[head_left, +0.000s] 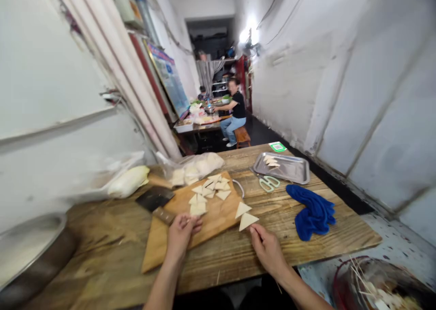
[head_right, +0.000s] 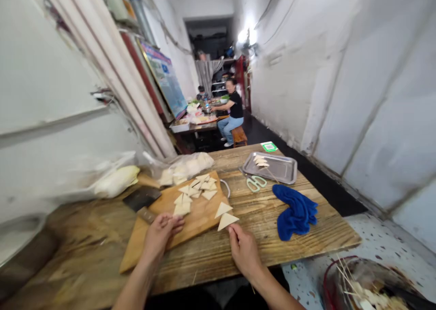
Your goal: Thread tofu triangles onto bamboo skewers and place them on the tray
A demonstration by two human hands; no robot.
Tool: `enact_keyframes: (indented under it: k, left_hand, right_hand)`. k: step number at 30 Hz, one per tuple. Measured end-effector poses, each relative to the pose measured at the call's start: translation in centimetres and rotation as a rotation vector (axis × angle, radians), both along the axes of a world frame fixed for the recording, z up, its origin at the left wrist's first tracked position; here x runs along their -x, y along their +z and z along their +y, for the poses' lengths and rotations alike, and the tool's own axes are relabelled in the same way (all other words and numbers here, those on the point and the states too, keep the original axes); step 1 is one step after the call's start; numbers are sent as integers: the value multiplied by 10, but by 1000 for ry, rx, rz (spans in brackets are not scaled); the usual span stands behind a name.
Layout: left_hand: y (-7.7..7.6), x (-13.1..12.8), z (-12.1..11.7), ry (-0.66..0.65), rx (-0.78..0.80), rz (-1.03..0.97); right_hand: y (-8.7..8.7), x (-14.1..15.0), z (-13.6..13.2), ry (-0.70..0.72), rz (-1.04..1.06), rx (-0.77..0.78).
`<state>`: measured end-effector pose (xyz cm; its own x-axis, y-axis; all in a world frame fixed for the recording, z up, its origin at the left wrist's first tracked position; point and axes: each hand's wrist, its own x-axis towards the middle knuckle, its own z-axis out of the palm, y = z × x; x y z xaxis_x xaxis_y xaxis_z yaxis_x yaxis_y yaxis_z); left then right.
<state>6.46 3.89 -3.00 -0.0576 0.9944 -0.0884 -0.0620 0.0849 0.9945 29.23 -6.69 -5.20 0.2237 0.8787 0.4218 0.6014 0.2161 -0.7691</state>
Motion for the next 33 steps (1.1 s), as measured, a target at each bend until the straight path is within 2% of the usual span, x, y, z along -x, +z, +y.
enact_keyframes:
  k: [2,5,10,12,14,18,21,28,33]
  left_hand:
    - [2,0,1,-22,-9,-30]
    - [2,-1,9,-31,72,0]
    - [-3,-4,26,102,88,200]
    - [-1,-4,28,94,114,207]
    - [2,-3,26,54,165,125]
    - [8,-1,15,-79,260,-267]
    - [9,-6,10,-106,346,-479]
    - [6,-17,12,-32,353,-536]
    - [3,-15,12,-46,354,-547]
  right_hand:
    - [-3,12,-4,91,-25,16]
    - [-8,23,-6,186,-59,37]
    - [-13,25,-4,180,-68,31]
    - [-13,24,-3,170,-56,17]
    - [-12,24,-3,166,-40,0]
    - [-7,27,-4,195,-7,11]
    - [-3,30,-5,214,-11,32]
    - [-6,39,-6,272,-52,66]
    - [-4,43,-3,315,-87,106]
